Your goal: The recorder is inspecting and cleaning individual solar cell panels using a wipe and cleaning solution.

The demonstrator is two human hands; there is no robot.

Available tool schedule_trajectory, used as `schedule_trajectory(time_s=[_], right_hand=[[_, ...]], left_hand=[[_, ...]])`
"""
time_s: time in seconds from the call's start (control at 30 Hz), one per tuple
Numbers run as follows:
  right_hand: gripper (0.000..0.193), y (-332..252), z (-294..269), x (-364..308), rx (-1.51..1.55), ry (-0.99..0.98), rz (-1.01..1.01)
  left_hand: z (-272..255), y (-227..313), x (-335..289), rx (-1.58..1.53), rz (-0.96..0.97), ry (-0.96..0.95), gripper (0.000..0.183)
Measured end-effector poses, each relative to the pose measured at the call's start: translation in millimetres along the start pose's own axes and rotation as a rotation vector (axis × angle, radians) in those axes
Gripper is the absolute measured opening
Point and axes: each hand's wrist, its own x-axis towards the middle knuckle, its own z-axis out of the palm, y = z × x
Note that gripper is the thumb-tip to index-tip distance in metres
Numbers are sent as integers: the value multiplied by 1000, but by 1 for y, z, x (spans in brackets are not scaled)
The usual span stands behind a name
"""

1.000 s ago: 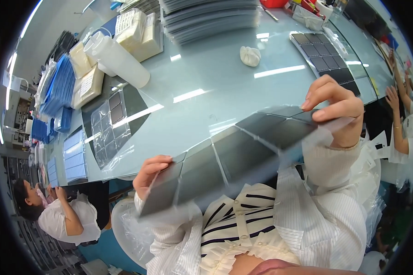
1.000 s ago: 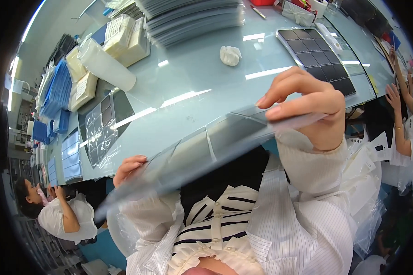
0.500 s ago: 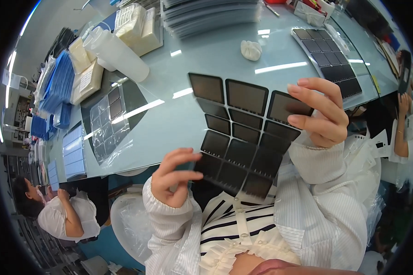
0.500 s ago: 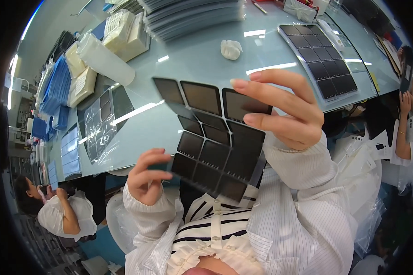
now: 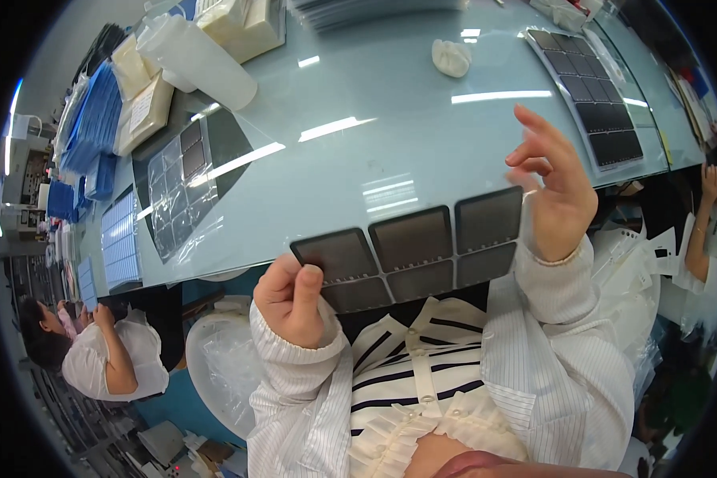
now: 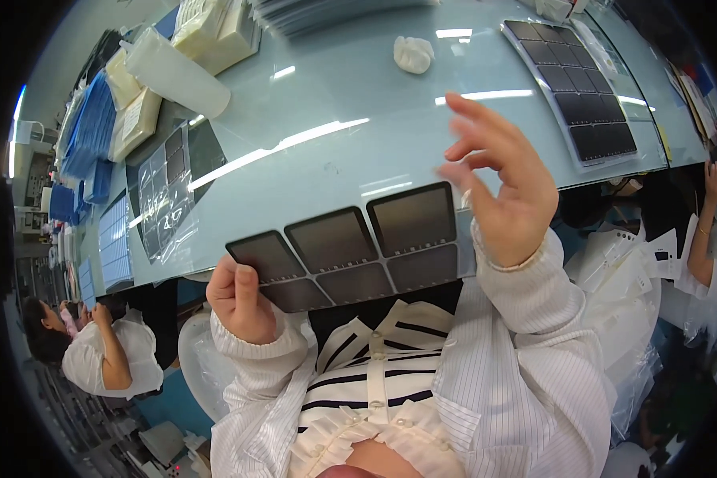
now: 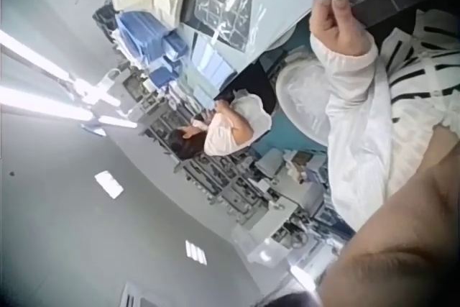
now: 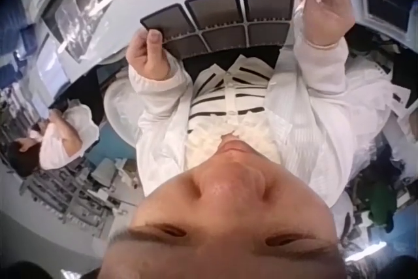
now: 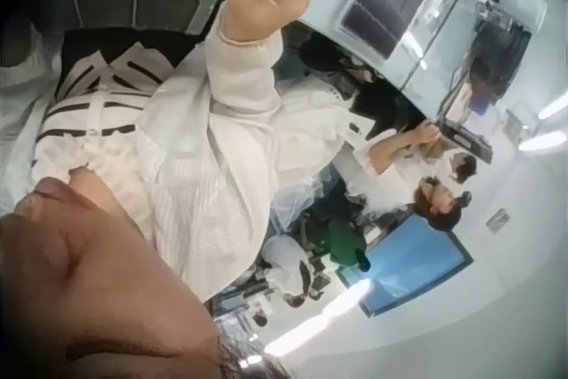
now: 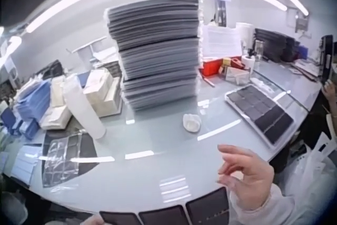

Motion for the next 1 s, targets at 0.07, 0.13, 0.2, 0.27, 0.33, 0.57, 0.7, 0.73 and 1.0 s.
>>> schedule_trajectory(time_s=[0.07, 0.13, 0.2, 0.27, 0.33, 0.57, 0.7, 0.73, 1.0], right_hand=[[43, 15, -9, 0, -10, -54, 17], [41, 21, -21, 0, 480, -331, 515], [40, 22, -25, -4, 519, -444, 582], [35, 20, -27, -11, 354, -614, 614], [21, 9, -24, -11, 312, -607, 634], [10, 0, -27, -12, 327, -338, 491], [10, 6, -35, -12, 343, -276, 509], [10, 6, -35, -12, 343, -265, 519], [14, 7, -40, -12, 324, -238, 467]], left_hand=[[0, 2, -1, -11, -25, 101, 28], [-7, 4, -1, 46, -36, 120, 31], [-8, 0, -2, 53, -25, 135, 29], [-2, 3, 1, 10, 17, 167, 27], [-6, 0, 0, -13, 31, 154, 25], [-1, 9, 3, -262, -111, -59, 30], [-4, 6, 2, -196, -114, -113, 27], [-4, 9, 2, -194, -114, -108, 27], [-3, 18, 1, -167, -134, -143, 16]])
